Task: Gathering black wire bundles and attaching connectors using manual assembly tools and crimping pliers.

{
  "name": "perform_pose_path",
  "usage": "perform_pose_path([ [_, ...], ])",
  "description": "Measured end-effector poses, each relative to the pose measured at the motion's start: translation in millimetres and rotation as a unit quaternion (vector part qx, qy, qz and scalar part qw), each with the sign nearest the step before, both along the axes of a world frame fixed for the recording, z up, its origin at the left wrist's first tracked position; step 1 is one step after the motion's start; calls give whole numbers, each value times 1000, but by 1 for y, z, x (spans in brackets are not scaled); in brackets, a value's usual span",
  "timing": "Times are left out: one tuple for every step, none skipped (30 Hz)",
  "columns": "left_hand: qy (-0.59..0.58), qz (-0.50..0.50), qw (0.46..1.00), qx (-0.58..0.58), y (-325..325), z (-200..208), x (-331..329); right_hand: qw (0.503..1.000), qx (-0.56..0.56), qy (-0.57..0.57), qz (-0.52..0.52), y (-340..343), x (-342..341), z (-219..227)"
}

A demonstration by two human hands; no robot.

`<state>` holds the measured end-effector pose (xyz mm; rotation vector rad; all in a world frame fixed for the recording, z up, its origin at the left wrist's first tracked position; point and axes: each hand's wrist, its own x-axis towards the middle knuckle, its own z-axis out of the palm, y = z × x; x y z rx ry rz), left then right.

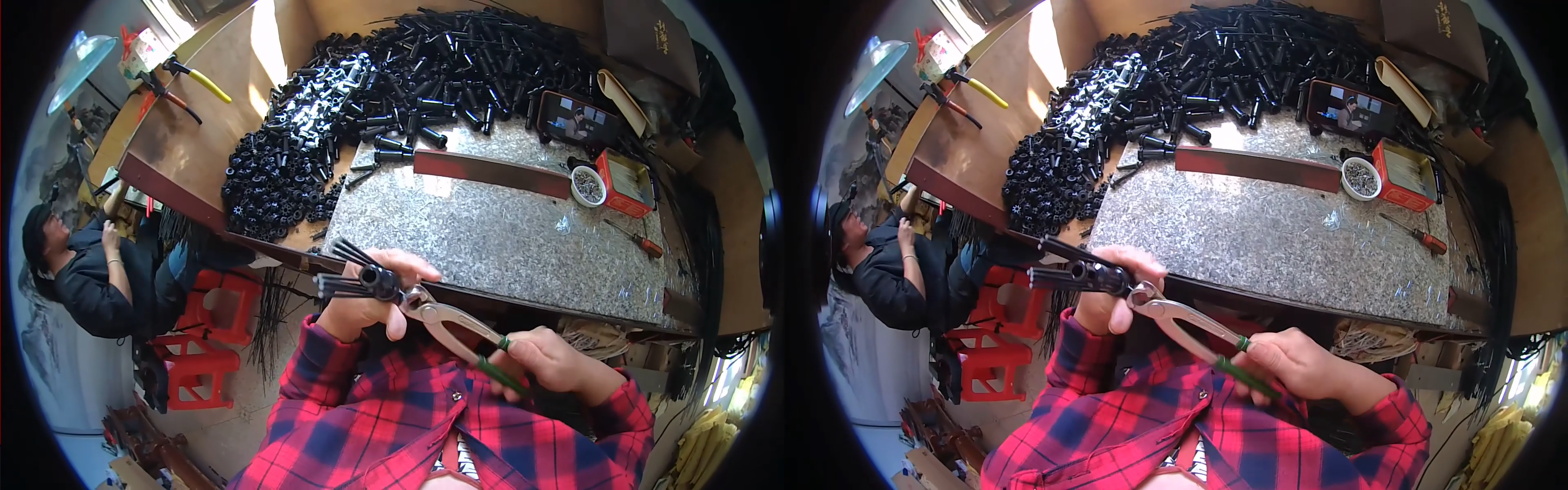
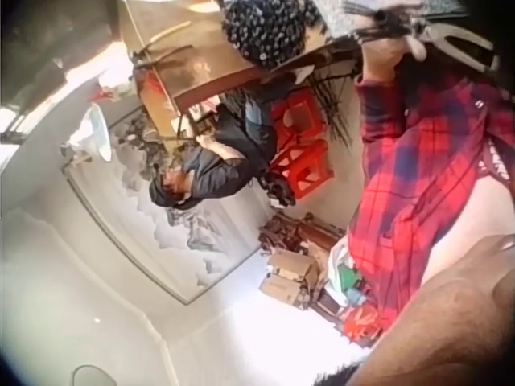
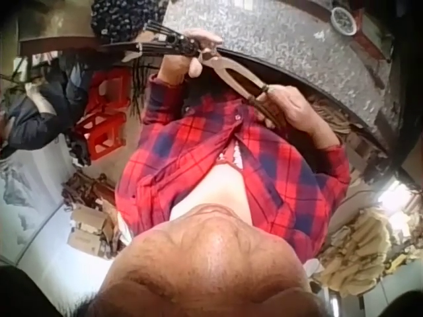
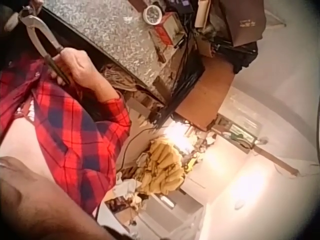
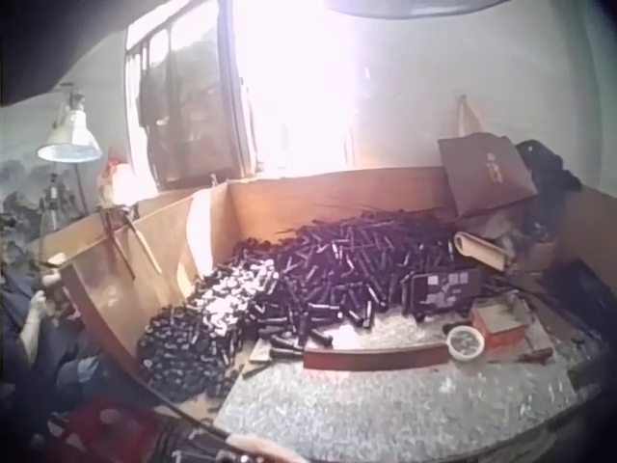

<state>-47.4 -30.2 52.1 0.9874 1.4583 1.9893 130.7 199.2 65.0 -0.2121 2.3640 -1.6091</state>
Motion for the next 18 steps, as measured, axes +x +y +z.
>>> perform_pose_path([
  [64,-24,998,8,2,2,-5,946,-244,-211,25,5,1,-8],
  [127,-45,991,14,3,1,-9,790,-462,-401,50,6,-1,-12],
  [94,-48,994,-5,4,5,-4,819,-381,-429,29,8,-2,-9],
  [95,-44,995,-3,5,7,-2,819,-379,-430,31,6,-4,1],
  [70,-22,997,-17,4,9,-1,883,-288,-369,42,2,-8,15],
  [44,0,999,-31,3,10,0,932,-193,-302,52,-1,-12,22],
  [18,6,999,-26,2,4,-2,995,-37,-83,44,-2,-13,17],
  [17,26,999,-29,1,6,-1,994,-33,-92,-55,-9,-7,24],
  [23,39,999,-25,2,5,-1,991,78,77,-81,-9,-6,16],
  [28,52,998,-21,2,3,-2,946,185,244,-103,-8,-8,6],
  [28,55,998,-19,1,1,-2,910,228,325,-123,-6,-13,6],
  [-14,25,999,-21,-1,-2,-3,909,229,326,-120,-2,-12,11],
  [-57,-5,998,-23,-2,-3,-4,989,74,106,-75,3,-8,20],
  [-58,-5,998,-23,-2,-1,-5,988,-87,-123,-28,6,-6,26],
  [3,-54,998,-38,-1,4,-8,918,-246,-305,-64,4,-7,30],
  [64,-103,991,-53,-1,7,-9,917,-246,-306,-64,10,-9,27],
  [100,-112,987,-59,3,7,-9,914,-235,-331,-11,19,-10,25],
  [100,-115,987,-59,5,8,-8,907,-222,-355,42,25,-11,24],
])
